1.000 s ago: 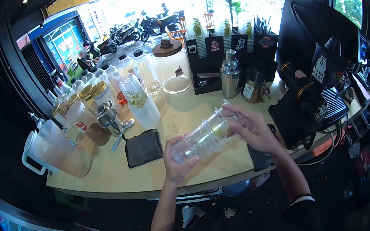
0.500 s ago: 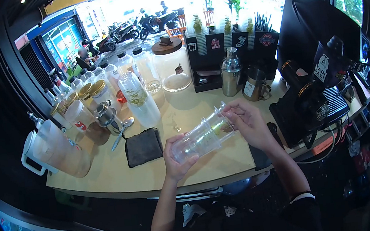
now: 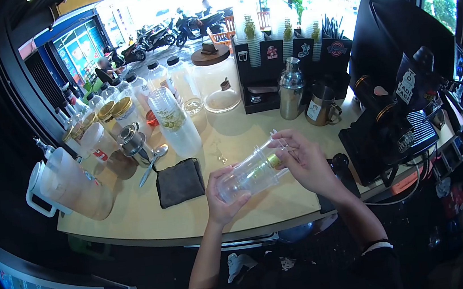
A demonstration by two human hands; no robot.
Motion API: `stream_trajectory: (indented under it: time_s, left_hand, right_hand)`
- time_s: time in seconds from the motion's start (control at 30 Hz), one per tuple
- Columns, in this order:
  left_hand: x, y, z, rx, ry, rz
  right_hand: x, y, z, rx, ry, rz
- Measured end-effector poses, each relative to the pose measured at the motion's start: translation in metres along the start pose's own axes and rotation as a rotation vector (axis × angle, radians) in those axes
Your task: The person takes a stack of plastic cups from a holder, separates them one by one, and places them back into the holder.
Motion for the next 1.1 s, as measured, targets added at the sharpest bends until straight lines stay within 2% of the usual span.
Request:
stream_trajectory:
  time_s: [0.1,0.27,0.37,0.5,0.7,0.77,0.83,0.9,1.1]
  left_hand:
    - [0.001,-0.001,0.001,-0.012,0.005,0.007]
    - [0.007,-0.006,0.008,0.075,-0.070,-0.032]
    - [0.007,-0.008,0.010,0.055,-0.051,-0.022]
    - [0.008,-0.007,0.012,0.066,-0.060,-0.025]
    - [0.009,-0.008,0.016,0.098,-0.069,-0.031]
    - [0.009,-0.008,0.018,0.113,-0.077,-0.035]
    - [0.007,0.001,0.004,-0.175,0.089,0.080]
    - [0.006,0.011,0.001,-0.211,0.093,0.085]
    - [0.006,0.005,-0.006,-0.175,0.065,0.015]
  right_hand:
    - [-0.003,-0.003,0.006,-0.121,-0.043,-0.092]
    - [-0.007,-0.007,0.000,-0.012,0.036,-0.110]
    - [-0.003,-0.003,0.007,0.129,-0.040,-0.124]
    - [-0.001,-0.001,0.006,0.185,-0.011,-0.139]
    - [-0.001,0.004,0.001,0.126,-0.032,-0.074]
    - [-0.001,0.010,-0.004,0.006,-0.011,-0.021]
    - [0.000,0.022,-0.009,-0.019,0.015,0.038]
    - [0.002,0.035,-0.013,-0.045,0.043,0.101]
    - [0.001,0.025,-0.010,-0.077,0.010,0.018]
Point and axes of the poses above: each hand's wrist, its own x-axis towards the middle knuckle, its own y-axis out of the back of the hand, z = x × y, the point moved 9 cm from there along x, towards the middle knuckle, and after that the axes turned 3 degrees about -y, right-handed, at the moved point
